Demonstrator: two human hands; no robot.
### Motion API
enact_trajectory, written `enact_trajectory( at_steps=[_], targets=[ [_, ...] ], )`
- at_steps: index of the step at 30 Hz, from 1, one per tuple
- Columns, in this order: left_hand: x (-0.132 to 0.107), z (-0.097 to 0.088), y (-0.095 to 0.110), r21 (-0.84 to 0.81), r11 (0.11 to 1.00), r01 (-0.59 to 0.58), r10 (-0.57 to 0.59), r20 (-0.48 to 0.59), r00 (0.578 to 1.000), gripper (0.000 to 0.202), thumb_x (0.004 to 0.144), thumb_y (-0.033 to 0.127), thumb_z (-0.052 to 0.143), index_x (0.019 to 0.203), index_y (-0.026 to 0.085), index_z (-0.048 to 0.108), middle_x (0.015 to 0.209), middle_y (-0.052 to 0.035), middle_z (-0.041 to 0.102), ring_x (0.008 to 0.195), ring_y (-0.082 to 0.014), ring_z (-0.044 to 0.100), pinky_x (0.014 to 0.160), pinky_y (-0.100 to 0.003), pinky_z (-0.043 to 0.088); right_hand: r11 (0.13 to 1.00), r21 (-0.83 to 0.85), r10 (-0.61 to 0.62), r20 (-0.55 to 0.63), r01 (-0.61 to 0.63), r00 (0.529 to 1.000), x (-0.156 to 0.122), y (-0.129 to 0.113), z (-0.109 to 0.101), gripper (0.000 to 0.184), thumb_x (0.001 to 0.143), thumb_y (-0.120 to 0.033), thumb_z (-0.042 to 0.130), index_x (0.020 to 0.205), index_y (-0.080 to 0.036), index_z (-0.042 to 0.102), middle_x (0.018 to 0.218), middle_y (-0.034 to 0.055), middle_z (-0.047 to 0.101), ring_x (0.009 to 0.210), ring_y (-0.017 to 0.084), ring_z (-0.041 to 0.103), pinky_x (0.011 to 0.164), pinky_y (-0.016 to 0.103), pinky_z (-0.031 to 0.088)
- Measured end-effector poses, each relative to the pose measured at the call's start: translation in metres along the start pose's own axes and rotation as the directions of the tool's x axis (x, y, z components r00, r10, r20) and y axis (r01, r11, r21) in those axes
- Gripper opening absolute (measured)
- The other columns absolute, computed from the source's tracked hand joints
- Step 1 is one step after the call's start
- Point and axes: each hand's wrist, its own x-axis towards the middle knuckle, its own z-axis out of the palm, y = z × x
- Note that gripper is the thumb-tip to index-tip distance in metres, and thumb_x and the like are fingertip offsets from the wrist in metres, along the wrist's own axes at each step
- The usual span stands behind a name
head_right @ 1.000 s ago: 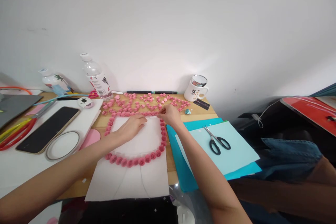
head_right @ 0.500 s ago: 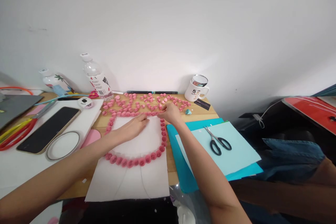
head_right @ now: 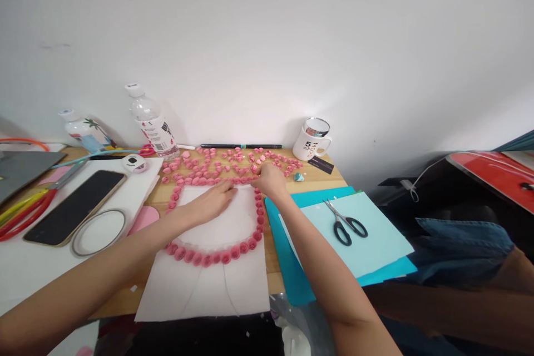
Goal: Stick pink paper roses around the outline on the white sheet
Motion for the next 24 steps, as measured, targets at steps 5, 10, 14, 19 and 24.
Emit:
enact_trajectory(
  at_steps=[5, 10, 14, 19, 24],
  targets=[
    [0.001, -0.001, 0.002, 0.044, 0.999, -0.014, 0.013, 0.019, 1.0, 0.025, 0.085, 0.007, 0.029, 0.089, 0.011, 0.053, 0.092, -0.0119, 0.053, 0.083, -0.0216, 0.05, 0.078, -0.035, 0.042, 0.997, -0.074, 0.005, -0.001, -0.005, 1.0, -0.001, -0.004, 0.0, 0.012, 0.059, -0.017, 0.066, 0.064, -0.018, 0.055, 0.066, 0.0019, 0.061, 0.067, 0.017, 0.058, 0.049, 0.021, 0.029],
    [0.003, -0.001, 0.003, 0.098, 0.994, -0.049, 0.045, 0.041, 0.998, 0.03, 0.079, 0.0, 0.032, 0.099, 0.009, 0.053, 0.096, -0.0131, 0.053, 0.088, -0.0226, 0.049, 0.08, -0.034, 0.041, 0.991, -0.135, -0.005, 0.01, 0.006, 1.0, -0.001, -0.007, 0.001, 0.012, 0.062, -0.018, 0.068, 0.067, -0.018, 0.057, 0.071, 0.0042, 0.064, 0.07, 0.018, 0.06, 0.051, 0.022, 0.031],
    [0.006, -0.001, 0.004, 0.117, 0.992, -0.048, 0.043, 0.041, 0.998, 0.028, 0.079, 0.0, 0.034, 0.095, 0.011, 0.054, 0.096, -0.013, 0.053, 0.089, -0.0242, 0.05, 0.079, -0.035, 0.042, 0.982, -0.189, -0.009, 0.016, 0.012, 1.0, -0.001, -0.01, 0.001, 0.01, 0.065, -0.019, 0.067, 0.072, -0.017, 0.059, 0.075, 0.0063, 0.065, 0.075, 0.021, 0.062, 0.054, 0.023, 0.033],
    [0.009, 0.001, 0.006, 0.132, 0.991, -0.028, 0.023, 0.036, 0.999, 0.025, 0.084, 0.005, 0.031, 0.086, 0.012, 0.056, 0.096, -0.0137, 0.056, 0.089, -0.025, 0.052, 0.078, -0.036, 0.042, 0.968, -0.248, -0.028, 0.024, 0.033, 0.999, -0.004, -0.02, 0.0, 0.012, 0.07, -0.018, 0.064, 0.081, -0.016, 0.063, 0.082, 0.0108, 0.067, 0.082, 0.024, 0.064, 0.06, 0.027, 0.038],
    [0.013, 0.007, 0.008, 0.159, 0.987, -0.026, 0.018, 0.053, 0.998, 0.029, 0.087, 0.007, 0.028, 0.088, 0.009, 0.058, 0.097, -0.016, 0.059, 0.09, -0.0261, 0.053, 0.08, -0.038, 0.042, 0.961, -0.268, -0.053, 0.062, 0.068, 0.997, -0.007, -0.032, -0.001, 0.008, 0.072, -0.017, 0.064, 0.08, -0.015, 0.065, 0.087, 0.0148, 0.068, 0.088, 0.028, 0.064, 0.066, 0.03, 0.042]
  ],
)
